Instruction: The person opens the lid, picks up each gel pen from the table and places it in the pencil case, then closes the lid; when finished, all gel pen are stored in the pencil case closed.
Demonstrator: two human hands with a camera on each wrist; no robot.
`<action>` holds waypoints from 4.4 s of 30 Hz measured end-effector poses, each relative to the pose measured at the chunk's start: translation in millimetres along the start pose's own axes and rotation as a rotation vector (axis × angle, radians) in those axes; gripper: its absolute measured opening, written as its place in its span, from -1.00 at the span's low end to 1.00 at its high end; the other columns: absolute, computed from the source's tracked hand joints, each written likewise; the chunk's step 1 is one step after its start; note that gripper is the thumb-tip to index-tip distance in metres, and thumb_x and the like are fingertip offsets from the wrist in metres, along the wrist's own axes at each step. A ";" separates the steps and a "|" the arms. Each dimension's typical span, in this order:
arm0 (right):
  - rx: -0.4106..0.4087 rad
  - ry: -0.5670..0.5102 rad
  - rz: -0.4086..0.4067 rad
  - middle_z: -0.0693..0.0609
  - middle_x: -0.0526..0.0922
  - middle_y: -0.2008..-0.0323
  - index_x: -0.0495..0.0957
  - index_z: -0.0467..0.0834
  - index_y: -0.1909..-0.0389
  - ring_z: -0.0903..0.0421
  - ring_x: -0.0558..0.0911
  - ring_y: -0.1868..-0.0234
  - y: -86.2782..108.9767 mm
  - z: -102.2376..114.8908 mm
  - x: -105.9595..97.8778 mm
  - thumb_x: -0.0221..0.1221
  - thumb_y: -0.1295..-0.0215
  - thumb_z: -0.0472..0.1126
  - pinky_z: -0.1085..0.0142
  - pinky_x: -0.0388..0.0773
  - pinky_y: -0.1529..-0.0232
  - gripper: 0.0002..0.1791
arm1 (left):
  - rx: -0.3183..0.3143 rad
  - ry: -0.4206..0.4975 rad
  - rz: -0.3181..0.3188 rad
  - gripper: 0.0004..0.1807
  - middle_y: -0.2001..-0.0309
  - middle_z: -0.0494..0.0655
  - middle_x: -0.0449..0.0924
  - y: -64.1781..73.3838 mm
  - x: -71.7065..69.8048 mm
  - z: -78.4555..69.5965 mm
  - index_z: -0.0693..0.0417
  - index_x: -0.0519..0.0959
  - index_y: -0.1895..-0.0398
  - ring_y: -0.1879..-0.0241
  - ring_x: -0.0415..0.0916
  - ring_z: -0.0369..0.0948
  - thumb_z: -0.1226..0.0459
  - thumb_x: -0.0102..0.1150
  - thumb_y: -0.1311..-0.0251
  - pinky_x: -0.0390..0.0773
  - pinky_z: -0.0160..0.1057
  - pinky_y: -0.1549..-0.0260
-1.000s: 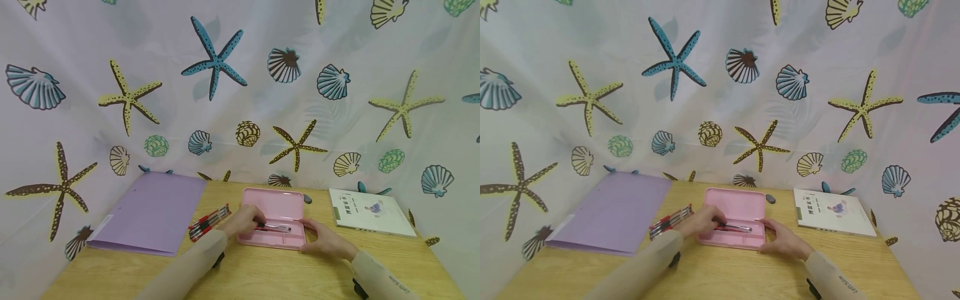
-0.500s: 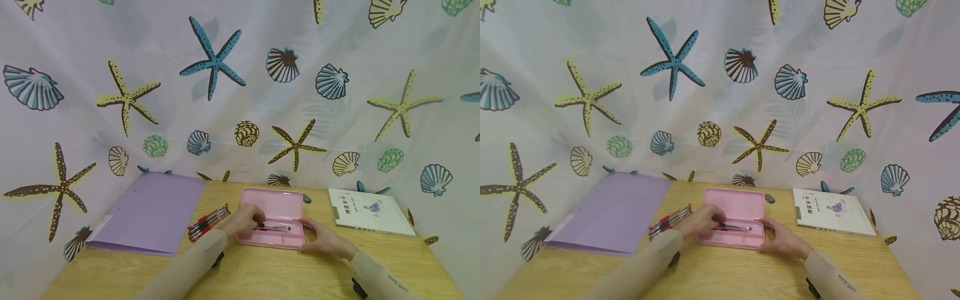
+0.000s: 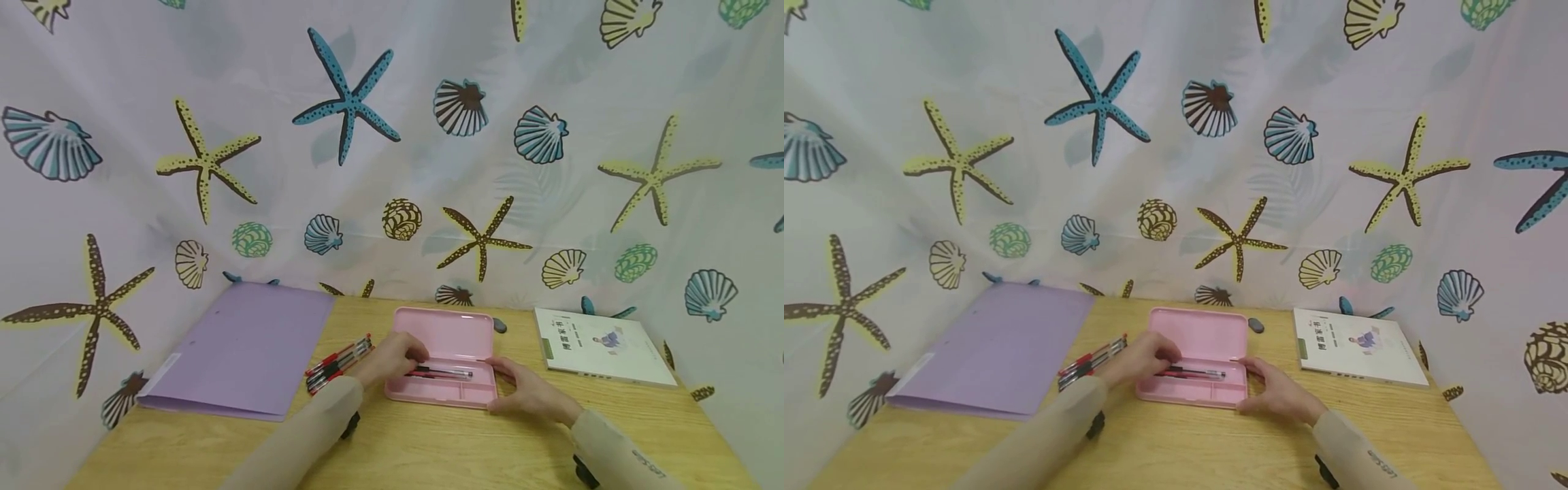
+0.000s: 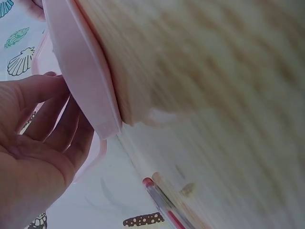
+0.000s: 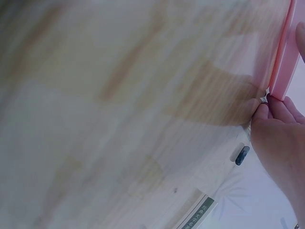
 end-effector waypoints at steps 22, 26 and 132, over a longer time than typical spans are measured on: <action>0.029 0.026 -0.009 -0.18 0.18 -0.48 0.18 -0.13 -0.45 -0.19 0.16 -0.50 -1.5 0.6 -1.1 0.47 -0.03 -0.01 -0.12 -0.01 -0.47 0.00 | -0.051 0.164 -0.103 -0.80 0.21 -0.14 0.70 25.7 -32.9 13.4 0.11 0.69 0.13 0.21 0.59 -0.25 0.22 0.17 -0.34 0.59 -0.19 0.12; 0.026 0.025 -0.013 -0.18 0.18 -0.48 0.18 -0.13 -0.45 -0.18 0.16 -0.50 -1.0 0.7 -1.9 0.47 -0.03 -0.02 -0.11 -0.01 -0.47 0.00 | -0.040 0.198 -0.095 -0.77 0.20 -0.07 0.71 32.3 -41.5 21.7 0.11 0.69 0.11 0.21 0.62 -0.13 0.18 0.16 -0.35 0.58 -0.20 0.18; 0.018 -0.010 -0.007 -0.22 0.18 -0.48 0.16 -0.19 -0.46 -0.20 0.13 -0.50 0.1 1.6 -0.5 0.47 -0.02 -0.06 -0.13 -0.08 -0.47 0.01 | -0.004 -0.065 -0.113 -0.80 0.19 0.01 0.71 34.1 -34.7 18.4 0.22 0.69 0.14 0.15 0.59 -0.16 0.47 0.11 -0.27 0.57 -0.06 0.05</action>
Point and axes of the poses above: each hand's wrist, its own y-axis away from the middle knuckle, its own x-axis out of the palm, z = x × y, the point moved 2 cm from there along -y, towards the middle knuckle
